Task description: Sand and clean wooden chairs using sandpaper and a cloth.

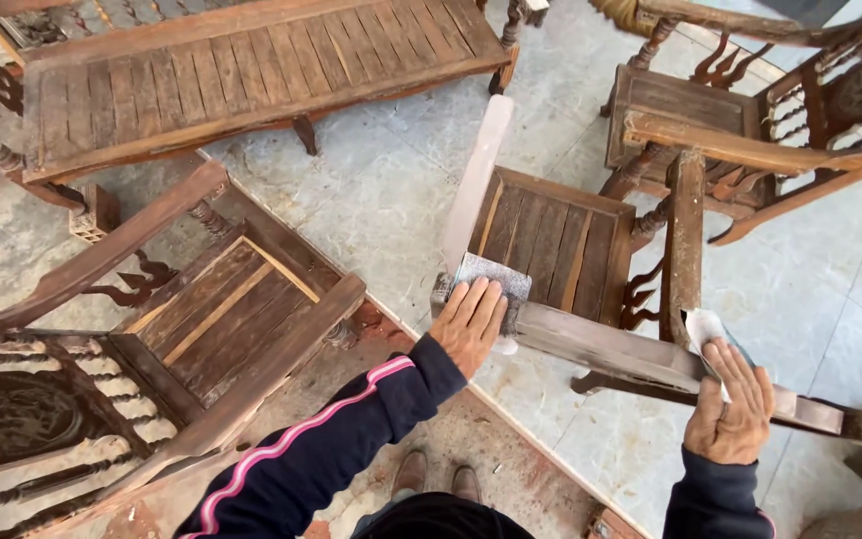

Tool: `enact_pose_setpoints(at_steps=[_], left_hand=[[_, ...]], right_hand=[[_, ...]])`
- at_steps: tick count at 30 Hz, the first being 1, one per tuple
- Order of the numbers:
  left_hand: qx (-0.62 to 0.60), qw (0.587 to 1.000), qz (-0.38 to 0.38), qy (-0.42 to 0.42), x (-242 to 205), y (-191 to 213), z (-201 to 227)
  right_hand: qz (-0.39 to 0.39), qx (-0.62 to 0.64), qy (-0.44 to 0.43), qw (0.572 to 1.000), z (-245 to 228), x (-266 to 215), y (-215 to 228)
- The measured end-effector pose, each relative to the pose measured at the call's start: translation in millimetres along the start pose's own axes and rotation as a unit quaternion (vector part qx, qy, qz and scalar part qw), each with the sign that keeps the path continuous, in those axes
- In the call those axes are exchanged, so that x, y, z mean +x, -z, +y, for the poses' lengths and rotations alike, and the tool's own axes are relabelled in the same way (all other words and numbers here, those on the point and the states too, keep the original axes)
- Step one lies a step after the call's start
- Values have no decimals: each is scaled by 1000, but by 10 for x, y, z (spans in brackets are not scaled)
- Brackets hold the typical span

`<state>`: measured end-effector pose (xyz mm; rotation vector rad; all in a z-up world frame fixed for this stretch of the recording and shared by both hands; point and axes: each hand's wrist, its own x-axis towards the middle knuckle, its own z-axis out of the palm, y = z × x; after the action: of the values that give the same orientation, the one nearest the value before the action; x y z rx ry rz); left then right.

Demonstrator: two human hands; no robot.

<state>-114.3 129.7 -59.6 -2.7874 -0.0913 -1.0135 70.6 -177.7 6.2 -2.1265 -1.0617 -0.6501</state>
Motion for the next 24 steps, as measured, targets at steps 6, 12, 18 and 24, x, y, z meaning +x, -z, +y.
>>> enact_pose_setpoints(at_steps=[6, 12, 18, 24], left_hand=[[-24, 997, -28, 73, 124, -89, 107], [-67, 994, 18, 85, 114, -264, 58], [-76, 994, 19, 81, -87, -16, 173], [-29, 998, -52, 35, 159, -67, -60]], right_hand=[[14, 8, 20, 1000, 31, 1, -26], [14, 1, 9, 1000, 66, -17, -41], [5, -4, 17, 1000, 110, -33, -33], [29, 26, 17, 999, 53, 17, -33]])
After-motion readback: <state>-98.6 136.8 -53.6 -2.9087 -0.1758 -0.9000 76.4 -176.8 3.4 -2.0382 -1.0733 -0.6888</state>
